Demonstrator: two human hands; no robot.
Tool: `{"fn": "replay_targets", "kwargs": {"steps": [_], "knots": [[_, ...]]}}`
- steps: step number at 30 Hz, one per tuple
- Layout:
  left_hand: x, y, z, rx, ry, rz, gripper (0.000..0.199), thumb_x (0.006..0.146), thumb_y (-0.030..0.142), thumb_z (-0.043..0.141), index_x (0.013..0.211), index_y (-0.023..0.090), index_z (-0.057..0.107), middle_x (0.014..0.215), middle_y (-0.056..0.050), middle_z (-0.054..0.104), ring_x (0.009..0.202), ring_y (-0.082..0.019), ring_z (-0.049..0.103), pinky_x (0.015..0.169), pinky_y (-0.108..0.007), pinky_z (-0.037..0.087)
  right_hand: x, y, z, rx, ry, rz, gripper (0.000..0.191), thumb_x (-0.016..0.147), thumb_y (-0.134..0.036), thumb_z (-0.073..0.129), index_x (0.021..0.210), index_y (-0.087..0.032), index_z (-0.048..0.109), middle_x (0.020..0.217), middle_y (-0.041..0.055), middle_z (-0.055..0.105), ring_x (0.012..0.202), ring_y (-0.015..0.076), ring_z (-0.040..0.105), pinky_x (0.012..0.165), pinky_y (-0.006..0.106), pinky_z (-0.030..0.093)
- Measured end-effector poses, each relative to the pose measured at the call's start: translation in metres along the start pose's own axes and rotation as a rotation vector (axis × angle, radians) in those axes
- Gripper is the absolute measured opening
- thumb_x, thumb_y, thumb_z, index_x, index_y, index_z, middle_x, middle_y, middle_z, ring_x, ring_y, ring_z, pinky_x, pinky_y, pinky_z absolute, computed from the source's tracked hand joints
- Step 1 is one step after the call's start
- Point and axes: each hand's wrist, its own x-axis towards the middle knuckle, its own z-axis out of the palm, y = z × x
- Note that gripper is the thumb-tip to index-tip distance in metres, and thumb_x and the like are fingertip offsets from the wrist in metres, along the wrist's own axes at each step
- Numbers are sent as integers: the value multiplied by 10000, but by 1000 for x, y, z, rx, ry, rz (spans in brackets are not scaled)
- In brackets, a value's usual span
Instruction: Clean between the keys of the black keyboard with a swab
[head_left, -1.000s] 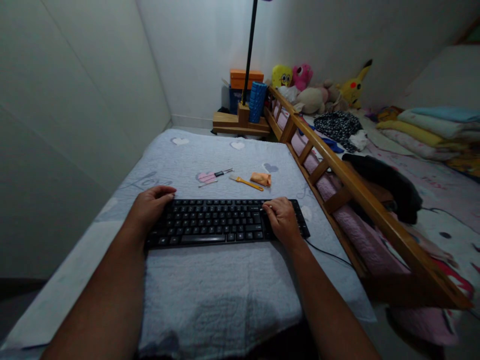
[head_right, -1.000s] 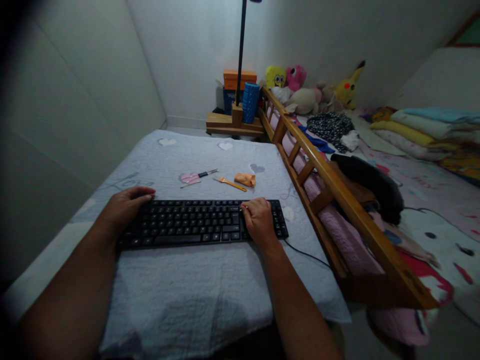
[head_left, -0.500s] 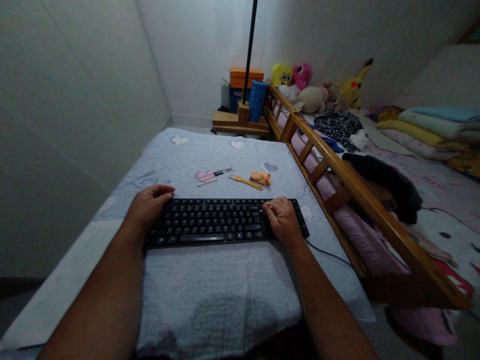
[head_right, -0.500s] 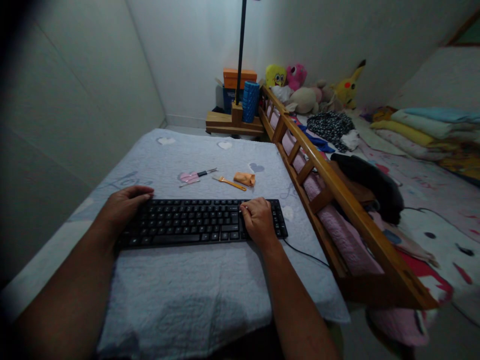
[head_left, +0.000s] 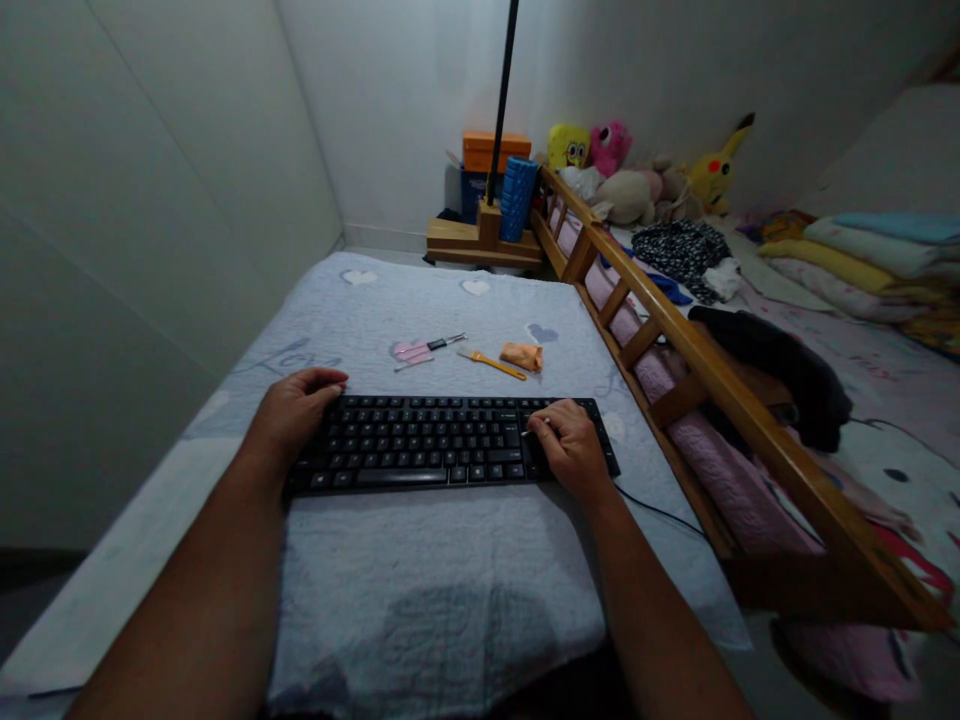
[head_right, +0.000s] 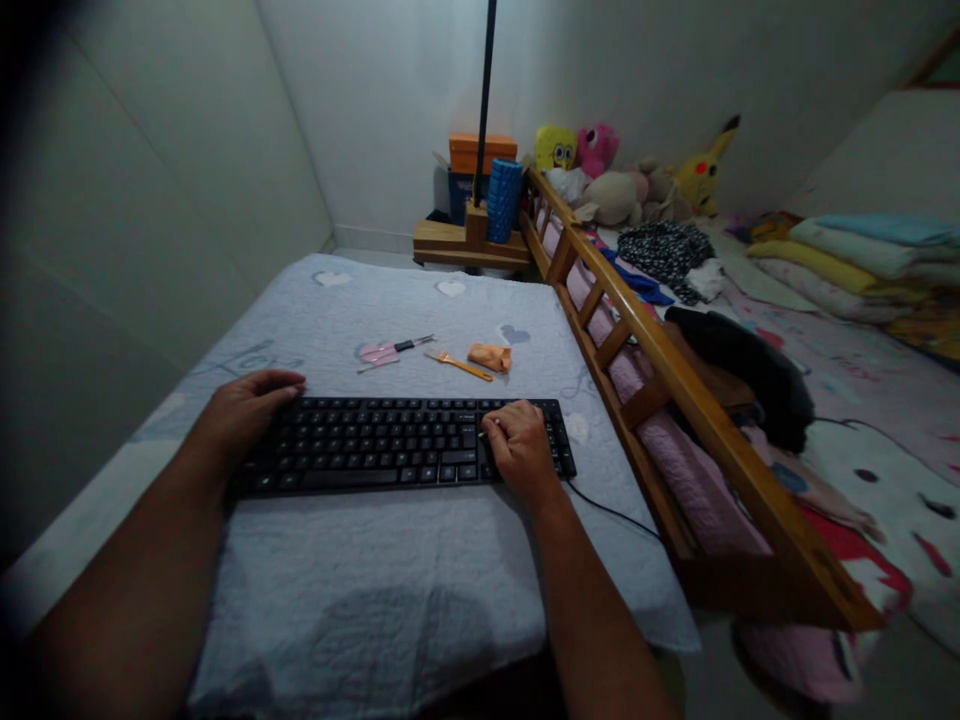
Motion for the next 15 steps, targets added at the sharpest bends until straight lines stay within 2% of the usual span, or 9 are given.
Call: {"fn": "replay_targets", "kwargs": {"steps": [7,15], "knots": [[-1,-1,0,3,0,-5,397,609,399,678,945,191,722,872,-27,714,801,-217,611,756,-314,465,-1,6,-4,6,24,32,244,958,-253,518,760,-226,657,791,43,708,861,225,605,839,392,405],[-1,1,-1,41,-4,27,358,639,374,681,944,193,728,903,-39,737,864,-241,651,803,-331,500,-2,11,-7,4,46,70,250,948,-256,512,739,-238,650,788,46,707,871,233,612,823,388,440]]}}
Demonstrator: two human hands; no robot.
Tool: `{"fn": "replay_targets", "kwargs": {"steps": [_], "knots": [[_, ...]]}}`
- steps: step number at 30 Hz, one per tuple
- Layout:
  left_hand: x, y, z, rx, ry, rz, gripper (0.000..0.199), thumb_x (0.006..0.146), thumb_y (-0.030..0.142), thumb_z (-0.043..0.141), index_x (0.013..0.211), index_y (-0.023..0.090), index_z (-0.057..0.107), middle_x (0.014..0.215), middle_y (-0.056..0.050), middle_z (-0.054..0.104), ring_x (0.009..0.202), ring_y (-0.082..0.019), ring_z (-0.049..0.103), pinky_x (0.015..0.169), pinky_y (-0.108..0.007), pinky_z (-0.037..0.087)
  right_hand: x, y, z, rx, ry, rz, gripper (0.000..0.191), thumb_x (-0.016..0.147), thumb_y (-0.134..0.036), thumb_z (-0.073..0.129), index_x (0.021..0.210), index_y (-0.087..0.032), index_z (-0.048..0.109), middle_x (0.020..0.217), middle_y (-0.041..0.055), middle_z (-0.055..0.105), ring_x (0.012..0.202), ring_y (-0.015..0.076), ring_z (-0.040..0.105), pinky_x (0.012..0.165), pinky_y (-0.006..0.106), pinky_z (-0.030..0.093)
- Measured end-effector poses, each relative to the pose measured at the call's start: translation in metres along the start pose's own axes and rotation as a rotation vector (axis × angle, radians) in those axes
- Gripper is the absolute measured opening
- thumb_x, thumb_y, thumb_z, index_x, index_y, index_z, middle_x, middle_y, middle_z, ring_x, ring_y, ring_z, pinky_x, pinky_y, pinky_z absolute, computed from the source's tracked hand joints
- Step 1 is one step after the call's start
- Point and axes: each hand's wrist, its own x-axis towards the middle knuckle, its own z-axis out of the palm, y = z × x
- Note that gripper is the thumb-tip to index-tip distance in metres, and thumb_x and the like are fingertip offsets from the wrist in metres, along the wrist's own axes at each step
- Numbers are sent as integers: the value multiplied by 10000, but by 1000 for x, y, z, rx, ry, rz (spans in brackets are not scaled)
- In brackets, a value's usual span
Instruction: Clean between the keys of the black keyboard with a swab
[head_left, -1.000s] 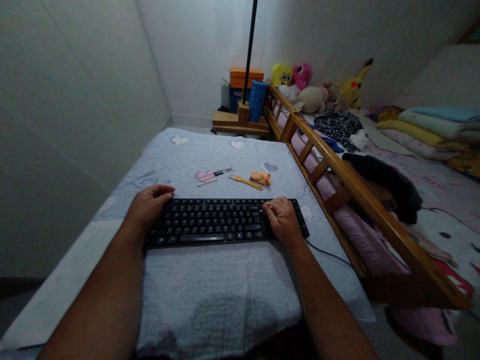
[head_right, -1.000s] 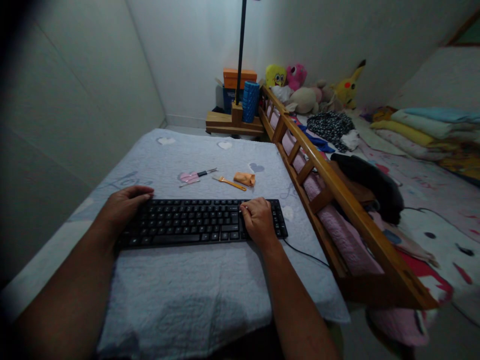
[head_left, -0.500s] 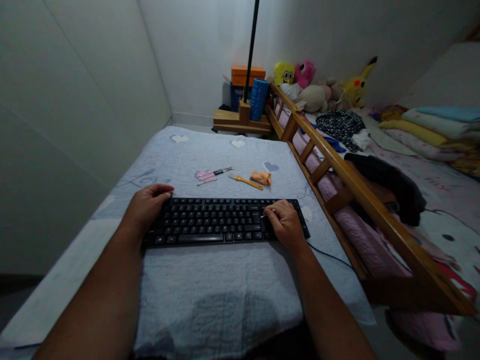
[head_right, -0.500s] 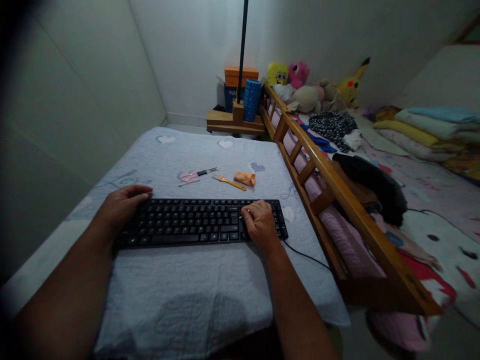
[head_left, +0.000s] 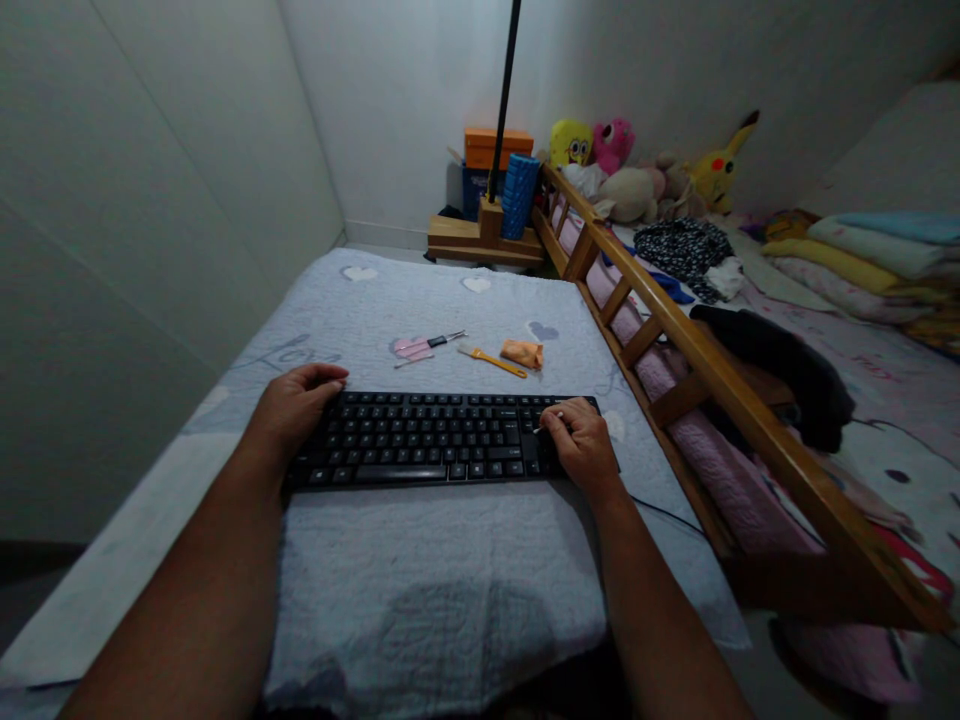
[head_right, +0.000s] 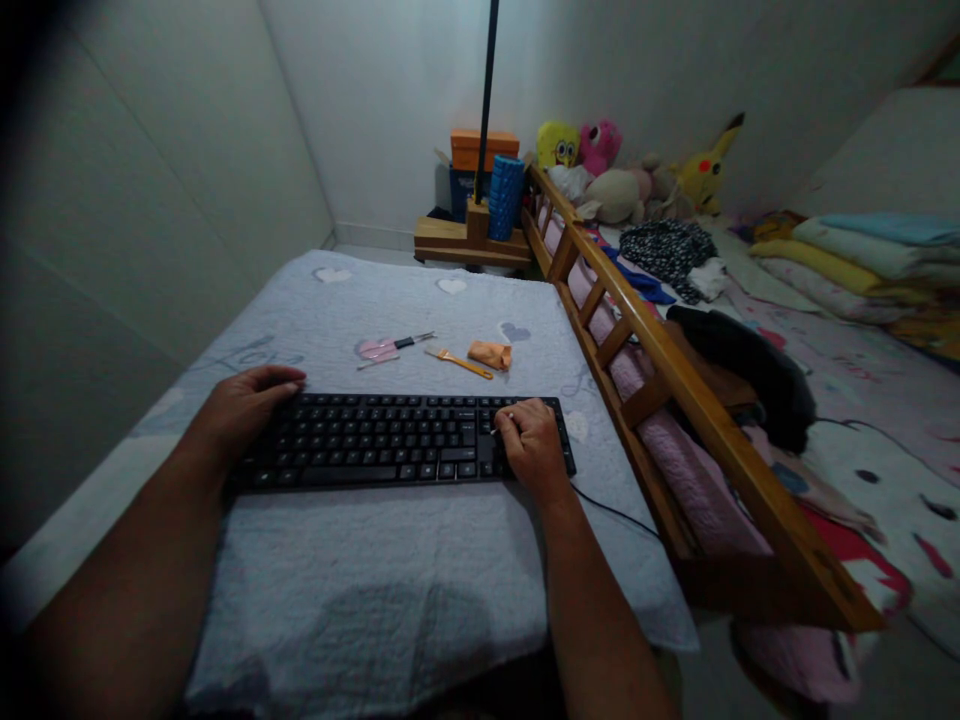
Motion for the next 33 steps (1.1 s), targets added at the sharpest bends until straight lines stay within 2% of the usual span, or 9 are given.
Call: {"fn": "replay_targets", "kwargs": {"steps": [7,15,23,33], "knots": [[0,1,0,44,-20,5,385,658,383,665,982,185,726,971,-61,740,949,-270,649,897,-371,484,0,2,2,2,15,-1,253,953,-270,519,748,-232,662,801,53,710,871,234,620,826,388,448],[-2,5,-1,55,-27,-23,364,648,390,668,950,194,724,889,-43,721,840,-251,641,823,-361,498,1,6,4,17,41,-9,234,957,-275,532,789,-232,689,819,56,722,883,239,627,839,405,463],[-3,6,-1,53,-27,2,334,643,384,669,920,206,724,883,-37,724,852,-251,648,839,-355,497,3,9,6,8,45,-9,217,957,-282,548,835,-240,722,861,64,747,909,250,637,864,418,478],[-1,2,0,86,-27,21,359,656,392,661,950,200,732,896,-44,733,860,-253,648,795,-343,491,5,1,9,26,17,-23,208,957,-277,564,841,-229,730,877,65,752,911,248,632,858,415,472]]}}
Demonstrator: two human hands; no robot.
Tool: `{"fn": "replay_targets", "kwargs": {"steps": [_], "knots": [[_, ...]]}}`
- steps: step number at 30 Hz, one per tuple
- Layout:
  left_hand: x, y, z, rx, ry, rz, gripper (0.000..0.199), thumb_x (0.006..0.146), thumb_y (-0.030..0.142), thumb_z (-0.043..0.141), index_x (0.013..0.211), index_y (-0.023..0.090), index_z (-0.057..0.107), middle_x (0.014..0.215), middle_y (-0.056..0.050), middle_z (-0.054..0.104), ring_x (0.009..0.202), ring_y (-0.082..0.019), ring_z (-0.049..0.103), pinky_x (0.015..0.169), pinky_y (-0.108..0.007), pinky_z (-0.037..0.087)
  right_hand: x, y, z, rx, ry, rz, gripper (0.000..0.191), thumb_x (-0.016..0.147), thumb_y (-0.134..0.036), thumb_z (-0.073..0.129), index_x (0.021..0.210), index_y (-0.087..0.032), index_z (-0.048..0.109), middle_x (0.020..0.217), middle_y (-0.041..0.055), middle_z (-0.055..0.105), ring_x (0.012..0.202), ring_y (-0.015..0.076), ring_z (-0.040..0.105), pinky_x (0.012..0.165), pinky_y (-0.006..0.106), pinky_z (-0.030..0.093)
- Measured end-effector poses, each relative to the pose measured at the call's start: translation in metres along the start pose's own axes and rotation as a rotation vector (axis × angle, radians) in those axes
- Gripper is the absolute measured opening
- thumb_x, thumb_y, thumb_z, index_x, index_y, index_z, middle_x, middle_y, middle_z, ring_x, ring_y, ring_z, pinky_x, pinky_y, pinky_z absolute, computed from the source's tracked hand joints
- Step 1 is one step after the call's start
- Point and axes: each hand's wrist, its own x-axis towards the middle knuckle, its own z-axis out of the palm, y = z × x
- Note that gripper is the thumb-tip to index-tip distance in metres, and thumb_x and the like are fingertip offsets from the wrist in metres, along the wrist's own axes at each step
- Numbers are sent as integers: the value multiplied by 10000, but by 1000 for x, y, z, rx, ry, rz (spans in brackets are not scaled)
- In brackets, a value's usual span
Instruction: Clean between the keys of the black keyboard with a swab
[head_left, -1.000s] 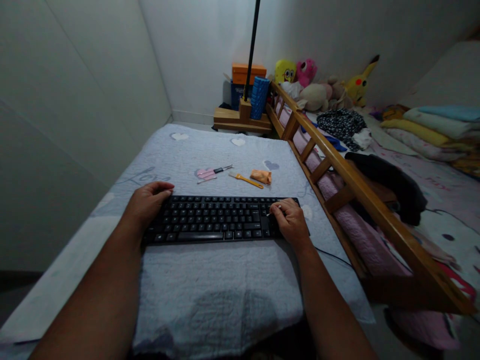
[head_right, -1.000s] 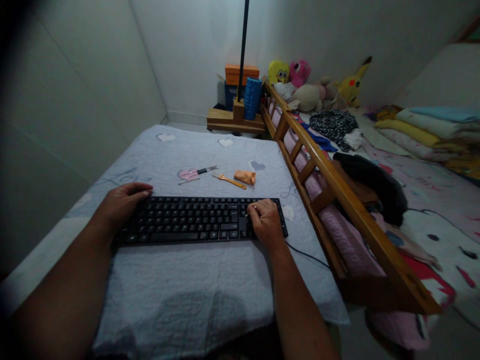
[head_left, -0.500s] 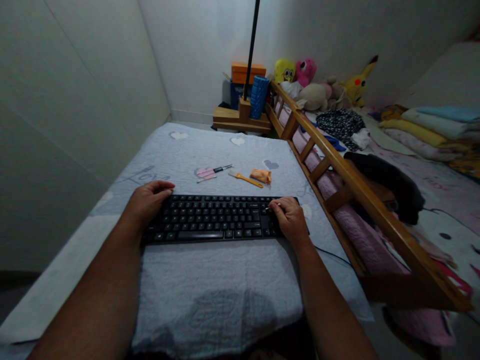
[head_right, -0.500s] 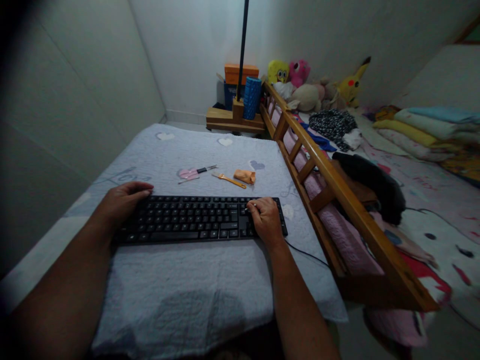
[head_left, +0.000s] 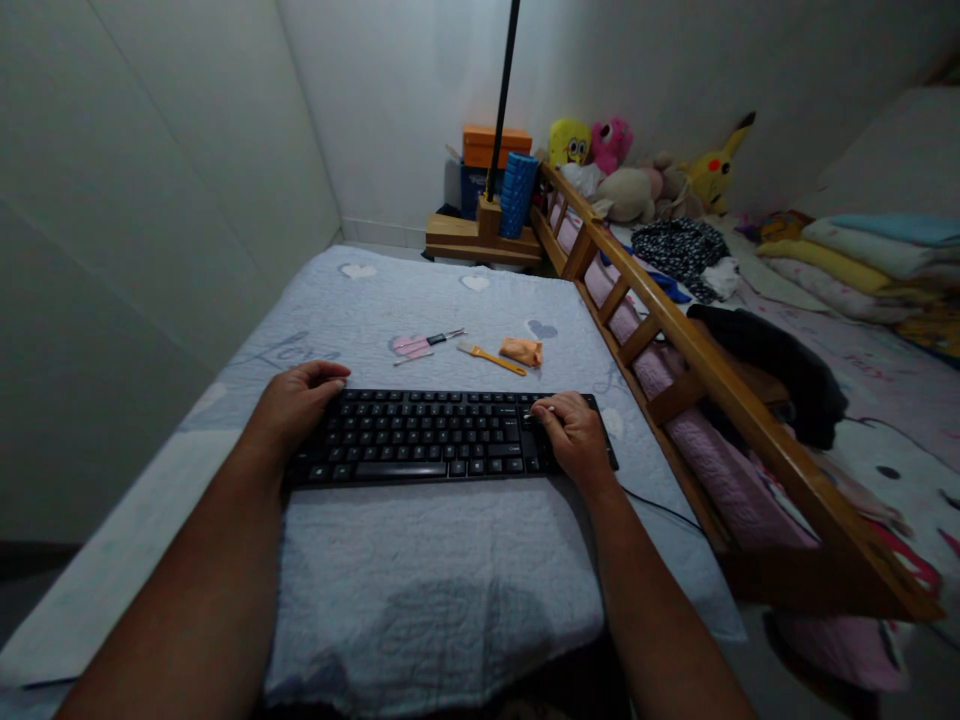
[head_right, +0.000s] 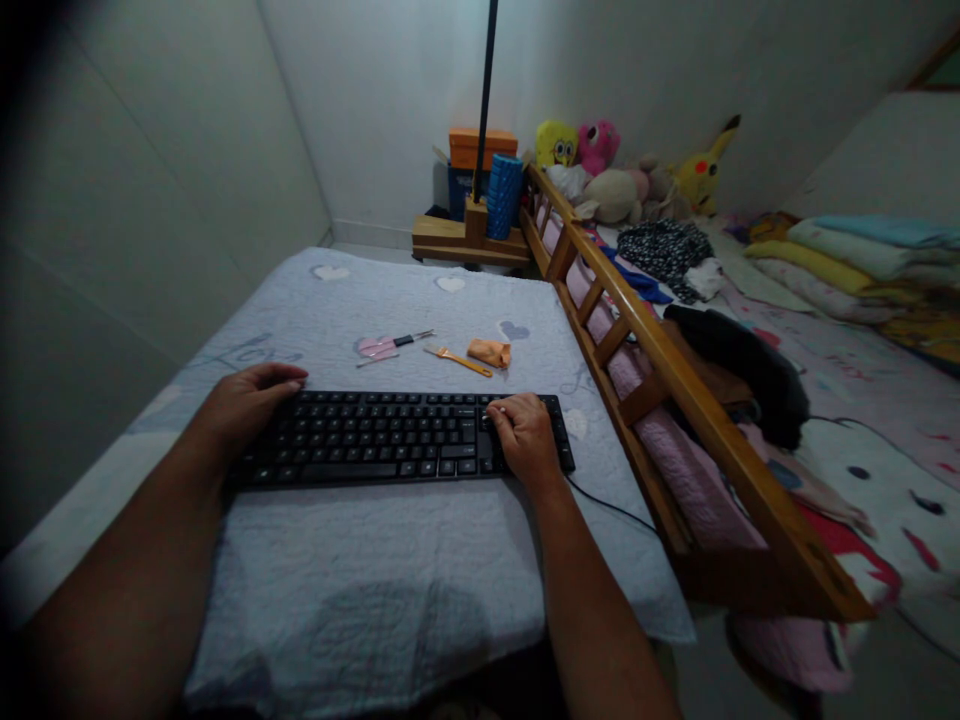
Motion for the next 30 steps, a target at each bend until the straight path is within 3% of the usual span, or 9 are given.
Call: {"fn": "replay_targets", "kwargs": {"steps": [30], "knots": [[1,-3,-1,6,7,-14,373,685,401,651,985,195,735,887,-40,716,828,-243,631,810,-345,488,4,10,1,-49,66,7,213,956,-286,562,850,-230,739,845,64,741,884,247,631,852,407,469]]}}
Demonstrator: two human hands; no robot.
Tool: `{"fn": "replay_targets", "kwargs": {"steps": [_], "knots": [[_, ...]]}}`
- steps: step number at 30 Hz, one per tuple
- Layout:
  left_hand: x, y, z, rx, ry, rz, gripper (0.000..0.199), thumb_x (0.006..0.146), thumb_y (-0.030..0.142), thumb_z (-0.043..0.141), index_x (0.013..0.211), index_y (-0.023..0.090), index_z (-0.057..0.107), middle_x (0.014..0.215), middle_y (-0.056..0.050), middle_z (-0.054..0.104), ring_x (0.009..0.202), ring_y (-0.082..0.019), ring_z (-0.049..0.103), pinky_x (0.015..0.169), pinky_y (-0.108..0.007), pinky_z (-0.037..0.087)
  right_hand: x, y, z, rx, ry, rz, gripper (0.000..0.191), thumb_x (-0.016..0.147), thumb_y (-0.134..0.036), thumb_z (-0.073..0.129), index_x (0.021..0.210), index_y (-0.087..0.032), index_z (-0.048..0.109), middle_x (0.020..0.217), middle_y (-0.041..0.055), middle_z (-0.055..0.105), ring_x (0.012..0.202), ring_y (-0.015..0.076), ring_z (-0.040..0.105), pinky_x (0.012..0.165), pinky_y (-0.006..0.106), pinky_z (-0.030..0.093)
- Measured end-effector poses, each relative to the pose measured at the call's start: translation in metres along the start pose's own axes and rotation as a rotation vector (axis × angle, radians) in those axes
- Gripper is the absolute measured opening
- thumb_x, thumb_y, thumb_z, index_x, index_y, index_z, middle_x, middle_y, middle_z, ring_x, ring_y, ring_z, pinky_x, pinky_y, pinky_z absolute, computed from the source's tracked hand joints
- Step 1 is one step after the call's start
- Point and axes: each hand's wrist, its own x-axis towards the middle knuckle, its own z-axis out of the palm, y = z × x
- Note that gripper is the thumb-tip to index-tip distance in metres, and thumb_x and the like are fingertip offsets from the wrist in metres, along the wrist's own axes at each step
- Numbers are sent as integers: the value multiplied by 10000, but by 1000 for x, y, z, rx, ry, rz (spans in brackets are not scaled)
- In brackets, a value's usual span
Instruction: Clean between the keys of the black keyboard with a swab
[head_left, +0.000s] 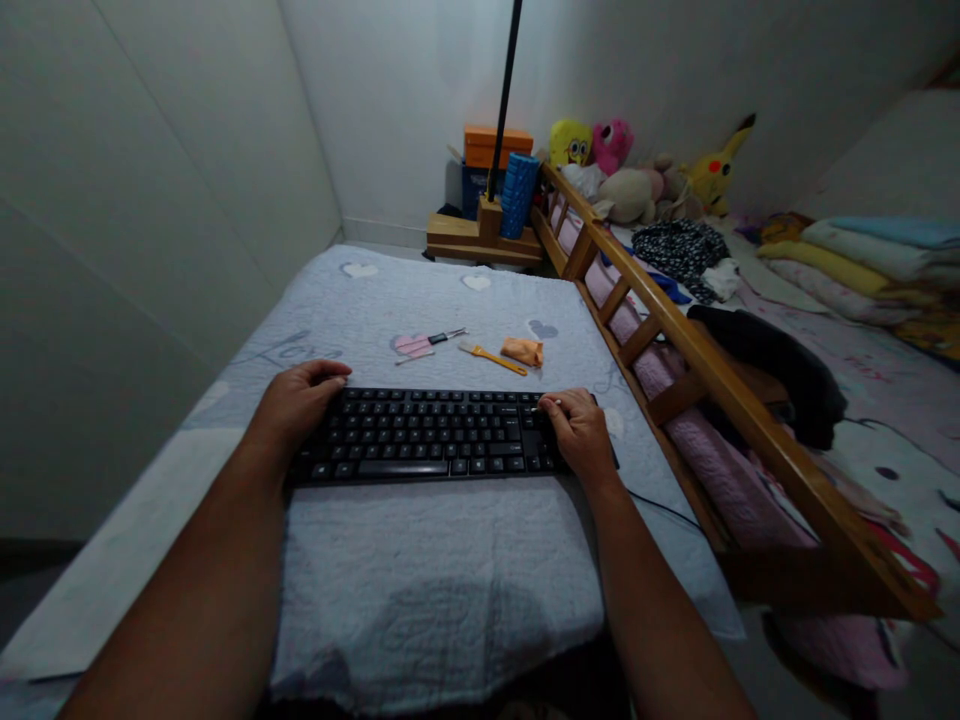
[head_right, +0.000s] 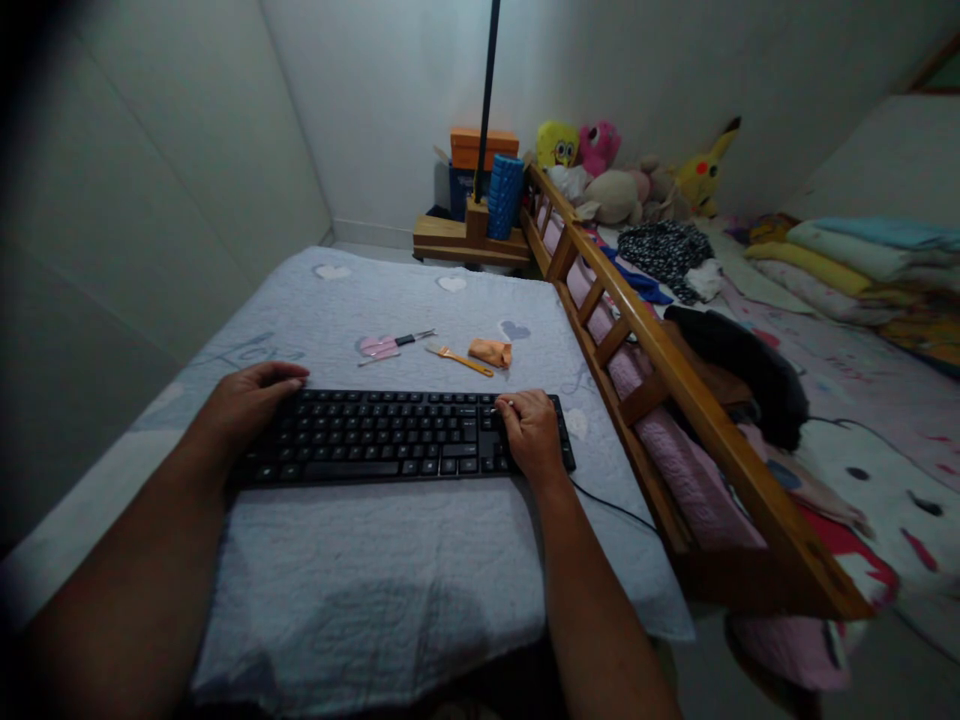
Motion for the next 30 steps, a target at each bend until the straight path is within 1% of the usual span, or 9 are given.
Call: {"fn": "replay_targets", "kwargs": {"steps": [3,5,10,16,24,30], "knots": [[0,0,1,-6,8,-17,390,680,403,651,996,191,738,828,-21,702,768,-219,616,747,-318,488,2,3,3,-1,16,-5,219,956,-300,568,862,-221,750,847,68,745,880,249,631,845,407,466],[0,-1,1,-14,15,-17,387,677,395,651,991,187,740,818,-13,700,752,-205,607,736,-304,484,3,4,4,2,22,-8,229,957,-309,568,863,-215,754,849,73,746,882,251,632,839,407,466],[0,-2,3,-45,22,-14,384,678,388,661,991,182,743,830,-14,702,769,-199,603,740,-294,471,5,4,5,6,20,-13,236,958,-317,566,857,-218,755,841,73,745,875,253,631,833,408,471],[-1,2,2,-21,24,-19,369,685,386,655,986,193,745,875,-17,713,804,-201,612,777,-295,471,6,-1,7,21,2,-31,221,955,-294,569,860,-212,751,844,75,745,879,253,635,834,402,474],[-2,1,1,-20,13,-13,390,688,405,650,999,188,741,903,-26,721,815,-216,621,803,-320,482,7,-6,10,41,-36,-36,219,961,-296,562,879,-223,752,878,74,755,907,252,637,854,406,481],[-1,-1,2,-20,13,-21,396,685,395,647,1011,189,740,898,-25,718,791,-210,614,776,-314,477,7,-3,7,16,-21,-27,221,956,-290,562,866,-217,750,862,76,750,892,253,636,846,406,474]]}}
